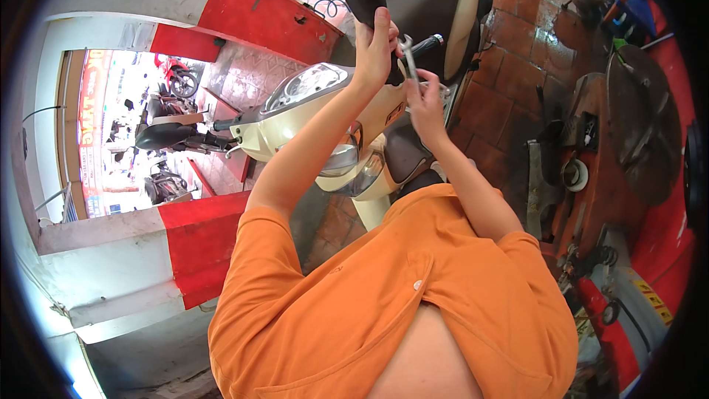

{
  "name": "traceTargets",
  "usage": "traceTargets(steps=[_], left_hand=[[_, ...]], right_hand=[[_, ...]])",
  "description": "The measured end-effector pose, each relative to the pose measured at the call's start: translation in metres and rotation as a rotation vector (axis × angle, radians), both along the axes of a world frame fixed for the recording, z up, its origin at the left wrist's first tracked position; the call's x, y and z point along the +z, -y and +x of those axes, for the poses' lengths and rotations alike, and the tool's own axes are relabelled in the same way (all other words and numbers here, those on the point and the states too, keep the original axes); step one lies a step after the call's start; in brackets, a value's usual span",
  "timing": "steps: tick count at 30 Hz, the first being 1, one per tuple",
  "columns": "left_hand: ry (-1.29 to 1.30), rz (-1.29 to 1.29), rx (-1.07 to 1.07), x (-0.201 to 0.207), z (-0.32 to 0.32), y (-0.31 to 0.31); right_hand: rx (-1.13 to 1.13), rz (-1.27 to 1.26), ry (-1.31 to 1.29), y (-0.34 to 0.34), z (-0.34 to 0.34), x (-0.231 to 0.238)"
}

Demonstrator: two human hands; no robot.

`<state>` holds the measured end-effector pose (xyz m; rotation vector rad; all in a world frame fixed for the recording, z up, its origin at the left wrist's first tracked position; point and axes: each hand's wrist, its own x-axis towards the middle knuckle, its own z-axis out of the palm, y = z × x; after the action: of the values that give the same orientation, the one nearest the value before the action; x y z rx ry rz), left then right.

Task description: The person installs a rearview mirror onto a scooter using a wrench. They position the mirror stem into the mounting hole, tighten the nut by hand and then with the tool, and adjust the mirror angle.

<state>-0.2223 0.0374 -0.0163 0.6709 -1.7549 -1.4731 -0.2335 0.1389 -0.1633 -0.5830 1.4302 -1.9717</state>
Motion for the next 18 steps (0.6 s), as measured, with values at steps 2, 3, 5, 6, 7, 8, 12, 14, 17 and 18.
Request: traceTargets(steps=[2, 3, 5, 6, 7, 8, 12, 14, 17, 18], left_hand=[[-0.015, 0.001, 0.005, 0.001, 0.001, 0.001], [-0.016, 0.012, 0.009, -0.002, 0.005, 0.003], [-0.018, 0.032, -0.003, -0.004, 0.002, 0.001], [-0.013, 0.025, 0.007, -0.001, 0.002, 0.000], [-0.009, 0.017, 0.018, -0.001, 0.004, 0.000], [-0.009, 0.016, 0.010, 0.000, 0.003, -0.001], [-0.010, 0.021, 0.011, -0.002, 0.004, 0.003], [-0.009, 0.007, 0.012, -0.002, 0.003, 0.004], [-0.068, 0.054, -0.029, -0.006, 0.002, 0.009], [-0.067, 0.055, -0.028, -0.007, 0.003, 0.009]], right_hand=[[0.100, 0.005, 0.087, -0.020, -0.022, -0.017], [0.200, 0.040, 0.091, -0.038, -0.034, -0.015], [0.291, -0.099, 0.209, -0.058, -0.052, -0.026], [0.388, 0.024, 0.132, -0.071, -0.063, -0.018], [0.485, 0.147, 0.053, -0.082, -0.072, -0.009], [0.477, 0.146, 0.053, -0.084, -0.076, -0.004], [0.460, 0.217, -0.216, -0.076, -0.082, 0.001], [0.432, 0.196, -0.276, -0.068, -0.084, -0.004], [0.447, 0.158, -0.229, -0.062, -0.084, -0.010], [0.424, 0.137, -0.280, -0.060, -0.081, -0.009]])
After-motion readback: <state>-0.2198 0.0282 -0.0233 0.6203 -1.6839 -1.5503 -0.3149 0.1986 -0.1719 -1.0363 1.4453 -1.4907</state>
